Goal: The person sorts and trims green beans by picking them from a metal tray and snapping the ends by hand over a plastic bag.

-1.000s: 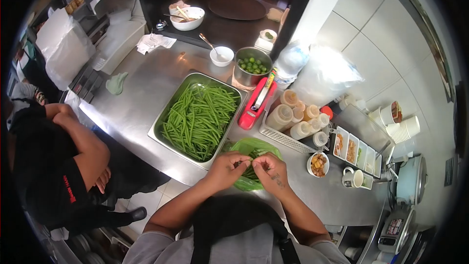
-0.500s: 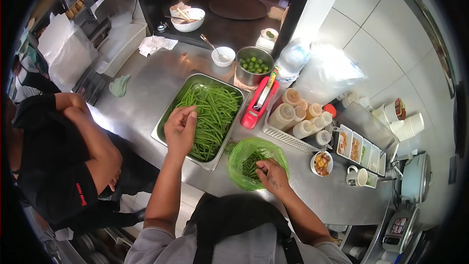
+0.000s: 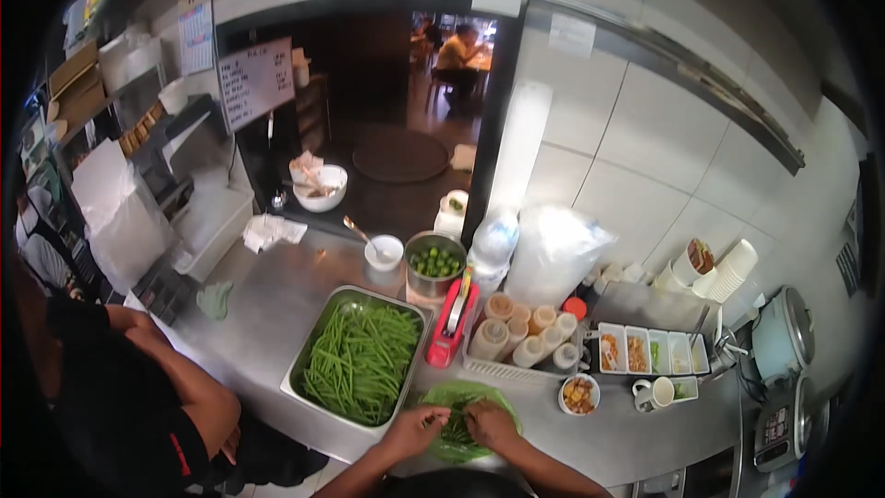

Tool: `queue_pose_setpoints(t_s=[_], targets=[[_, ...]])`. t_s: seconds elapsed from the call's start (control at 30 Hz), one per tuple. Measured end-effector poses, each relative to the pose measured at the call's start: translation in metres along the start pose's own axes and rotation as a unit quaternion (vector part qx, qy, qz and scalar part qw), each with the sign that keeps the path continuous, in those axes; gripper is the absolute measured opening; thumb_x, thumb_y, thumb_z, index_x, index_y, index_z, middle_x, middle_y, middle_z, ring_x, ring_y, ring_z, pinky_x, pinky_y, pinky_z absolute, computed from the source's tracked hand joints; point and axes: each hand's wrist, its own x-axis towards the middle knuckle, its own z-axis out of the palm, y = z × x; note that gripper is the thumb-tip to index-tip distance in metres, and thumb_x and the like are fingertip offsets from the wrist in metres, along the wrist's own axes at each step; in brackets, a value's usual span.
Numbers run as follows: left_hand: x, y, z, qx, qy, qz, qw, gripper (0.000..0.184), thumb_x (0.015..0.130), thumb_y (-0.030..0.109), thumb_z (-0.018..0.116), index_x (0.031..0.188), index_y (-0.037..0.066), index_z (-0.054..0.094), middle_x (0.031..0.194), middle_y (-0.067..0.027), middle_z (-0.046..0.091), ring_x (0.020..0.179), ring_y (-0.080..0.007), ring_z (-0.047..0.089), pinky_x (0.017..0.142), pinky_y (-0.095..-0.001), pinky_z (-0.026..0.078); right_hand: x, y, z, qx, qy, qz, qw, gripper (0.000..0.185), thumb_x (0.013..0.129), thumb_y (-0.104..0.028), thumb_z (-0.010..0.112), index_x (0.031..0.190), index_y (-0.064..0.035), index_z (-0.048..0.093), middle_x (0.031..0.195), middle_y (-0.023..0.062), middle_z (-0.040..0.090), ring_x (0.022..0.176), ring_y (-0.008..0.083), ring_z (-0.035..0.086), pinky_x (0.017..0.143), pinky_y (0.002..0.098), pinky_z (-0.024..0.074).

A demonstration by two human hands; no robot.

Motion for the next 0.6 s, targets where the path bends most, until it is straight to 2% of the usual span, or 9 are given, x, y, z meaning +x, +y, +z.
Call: queue_pose_setpoints(t_s=[0.1, 0.2, 0.27, 0.3, 0.4, 0.43, 0.5, 0.53, 0.6], targets=[[0.008, -0.005, 0.014, 0.031, 0.004, 0.077, 0.997, 0.032, 0.091, 0.016, 0.064, 0.121, 0.007, 0.063, 0.113, -0.0150, 0.066, 0.092, -0.0252, 0.065, 0.078, -0.0324, 0.051, -0.005, -0.017, -0.019, -0.003, 0.046, -0.028, 0.999, 0.019, 0.081, -0.012, 0.066, 0.099, -0.0071, 0.066, 0.088, 0.0153, 0.063, 0.080, 0.0346, 0.062, 0.072, 0.0427, 0.0516], [0.016, -0.016, 0.024, 0.038, -0.002, 0.095, 0.995, 0.035, 0.090, 0.014, 0.063, 0.125, 0.007, 0.060, 0.116, -0.0156, 0.065, 0.101, -0.0300, 0.064, 0.083, -0.0333, 0.051, -0.010, -0.021, -0.029, 0.070, 0.015, -0.031, 0.997, 0.022, 0.083, -0.015, 0.063, 0.104, -0.0096, 0.065, 0.092, 0.0161, 0.064, 0.086, 0.0347, 0.064, 0.073, 0.0416, 0.0518], [0.018, -0.006, 0.023, 0.084, -0.052, 0.079, 0.992, 0.034, 0.090, 0.013, 0.062, 0.123, 0.005, 0.060, 0.113, -0.0161, 0.066, 0.099, -0.0307, 0.064, 0.082, -0.0328, 0.051, -0.010, -0.033, -0.036, 0.232, 0.006, 0.036, 0.972, 0.024, 0.083, -0.014, 0.069, 0.105, -0.0063, 0.065, 0.087, 0.0129, 0.062, 0.078, 0.0279, 0.065, 0.067, 0.0348, 0.0513], [0.017, 0.003, 0.019, 0.087, -0.084, 0.051, 0.991, 0.032, 0.089, 0.012, 0.063, 0.120, 0.004, 0.062, 0.109, -0.0163, 0.067, 0.098, -0.0323, 0.065, 0.083, -0.0342, 0.051, -0.011, -0.046, -0.048, 0.211, 0.028, 0.046, 0.976, 0.015, 0.081, -0.010, 0.068, 0.096, -0.0067, 0.068, 0.084, 0.0102, 0.065, 0.073, 0.0217, 0.066, 0.065, 0.0313, 0.0513], [0.025, -0.041, 0.033, -0.040, -0.085, -0.003, 0.996, 0.029, 0.090, 0.014, 0.063, 0.117, 0.004, 0.064, 0.104, -0.0155, 0.068, 0.093, -0.0301, 0.066, 0.082, -0.0342, 0.051, -0.019, -0.033, -0.029, 0.284, 0.020, 0.083, 0.955, 0.016, 0.091, -0.014, 0.066, 0.103, -0.0029, 0.065, 0.087, 0.0031, 0.065, 0.078, 0.0102, 0.059, 0.068, 0.0251, 0.0487], [0.024, -0.038, 0.030, -0.040, -0.083, 0.000, 0.996, 0.029, 0.090, 0.014, 0.063, 0.117, 0.004, 0.064, 0.104, -0.0155, 0.068, 0.093, -0.0301, 0.066, 0.082, -0.0342, 0.051, -0.022, -0.033, -0.026, 0.282, 0.021, 0.080, 0.956, 0.016, 0.091, -0.014, 0.066, 0.103, -0.0029, 0.065, 0.087, 0.0031, 0.065, 0.078, 0.0102, 0.059, 0.068, 0.0251, 0.0487], [0.021, -0.028, 0.025, -0.054, -0.043, 0.021, 0.997, 0.025, 0.093, 0.016, 0.062, 0.115, 0.005, 0.066, 0.088, -0.0113, 0.068, 0.076, -0.0202, 0.064, 0.073, -0.0318, 0.051, -0.024, -0.034, -0.021, 0.340, 0.068, 0.067, 0.936, 0.018, 0.091, -0.015, 0.066, 0.103, -0.0014, 0.065, 0.087, 0.0031, 0.065, 0.078, 0.0097, 0.059, 0.069, 0.0246, 0.0489], [0.021, -0.025, 0.025, -0.053, -0.040, 0.025, 0.997, 0.025, 0.093, 0.016, 0.062, 0.115, 0.005, 0.066, 0.088, -0.0113, 0.068, 0.076, -0.0202, 0.064, 0.073, -0.0318, 0.051, -0.022, -0.038, -0.024, 0.338, 0.070, 0.062, 0.936, 0.018, 0.091, -0.015, 0.066, 0.103, -0.0014, 0.065, 0.087, 0.0031, 0.065, 0.078, 0.0097, 0.059, 0.069, 0.0246, 0.0489], [0.020, -0.020, 0.027, -0.135, -0.030, 0.063, 0.988, 0.040, 0.094, 0.029, 0.062, 0.122, 0.001, 0.058, 0.109, -0.0089, 0.065, 0.097, -0.0187, 0.063, 0.080, -0.0347, 0.051, -0.021, -0.051, -0.031, 0.403, 0.083, 0.162, 0.897, 0.018, 0.091, -0.016, 0.066, 0.102, -0.0004, 0.065, 0.087, 0.0031, 0.066, 0.077, 0.0105, 0.059, 0.069, 0.0252, 0.0497]])
